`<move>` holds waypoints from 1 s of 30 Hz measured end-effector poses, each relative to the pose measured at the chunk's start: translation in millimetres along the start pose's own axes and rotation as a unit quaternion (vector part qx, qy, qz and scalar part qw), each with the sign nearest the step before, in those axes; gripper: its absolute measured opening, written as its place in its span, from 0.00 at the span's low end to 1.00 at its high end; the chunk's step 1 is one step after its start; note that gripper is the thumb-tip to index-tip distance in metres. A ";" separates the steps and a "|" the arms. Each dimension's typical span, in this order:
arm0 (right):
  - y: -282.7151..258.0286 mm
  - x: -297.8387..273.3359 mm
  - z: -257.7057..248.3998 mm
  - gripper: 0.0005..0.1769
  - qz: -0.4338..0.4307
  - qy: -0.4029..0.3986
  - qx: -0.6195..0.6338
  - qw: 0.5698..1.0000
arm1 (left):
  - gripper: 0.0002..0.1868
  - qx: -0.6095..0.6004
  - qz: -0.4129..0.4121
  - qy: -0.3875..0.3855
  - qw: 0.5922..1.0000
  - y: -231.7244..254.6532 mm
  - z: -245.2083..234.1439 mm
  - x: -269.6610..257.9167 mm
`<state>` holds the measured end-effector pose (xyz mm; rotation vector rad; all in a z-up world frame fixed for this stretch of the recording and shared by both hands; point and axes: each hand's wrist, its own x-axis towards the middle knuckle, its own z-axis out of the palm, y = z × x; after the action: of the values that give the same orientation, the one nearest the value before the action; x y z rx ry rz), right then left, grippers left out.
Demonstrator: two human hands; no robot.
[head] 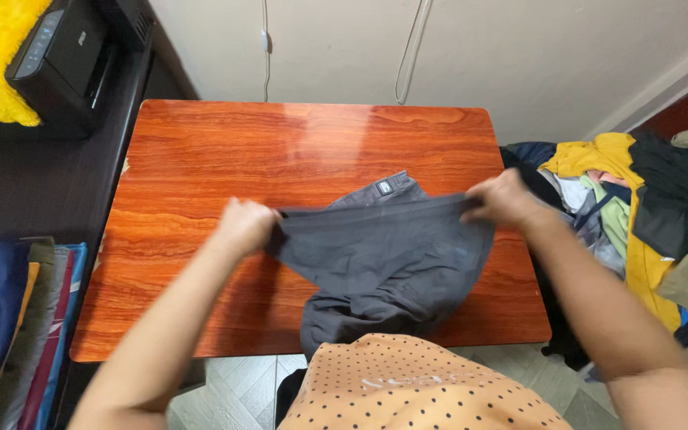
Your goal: The person folds a variety of clothing items including shorts, pants, and a t-shirt on a wooden table, placing each folded item onto a growing stack.
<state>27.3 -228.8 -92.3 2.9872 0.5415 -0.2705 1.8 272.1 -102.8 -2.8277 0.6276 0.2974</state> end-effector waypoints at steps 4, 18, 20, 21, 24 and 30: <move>47.1 -43.9 -117.9 0.21 -0.068 0.288 0.116 0.948 | 0.12 -0.413 0.127 0.177 0.885 -58.7 -107.5 -20.9; 82.5 -60.3 -120.3 0.11 -0.120 0.208 0.695 0.678 | 0.12 -0.672 0.315 0.128 0.659 -95.6 -172.7 -54.7; 82.1 -41.9 -116.6 0.13 -0.106 0.214 0.703 0.670 | 0.09 -0.761 0.223 0.153 0.590 -82.9 -165.0 -23.1; 76.0 -28.9 -121.7 0.12 -0.043 0.252 0.666 0.701 | 0.09 -0.799 0.175 0.165 0.551 -75.1 -167.4 -8.5; 22.4 10.7 -146.2 0.12 0.076 0.340 0.565 0.748 | 0.09 -0.698 -0.003 0.255 0.669 -31.3 -181.9 24.5; -117.4 -1.2 -181.8 0.25 -0.129 0.313 0.544 0.767 | 0.29 -0.667 0.136 0.306 0.665 110.8 -202.4 51.1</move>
<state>13.0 -97.3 79.0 4.1082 1.2051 0.7132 28.5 100.8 57.9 -4.2957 1.4355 -0.4124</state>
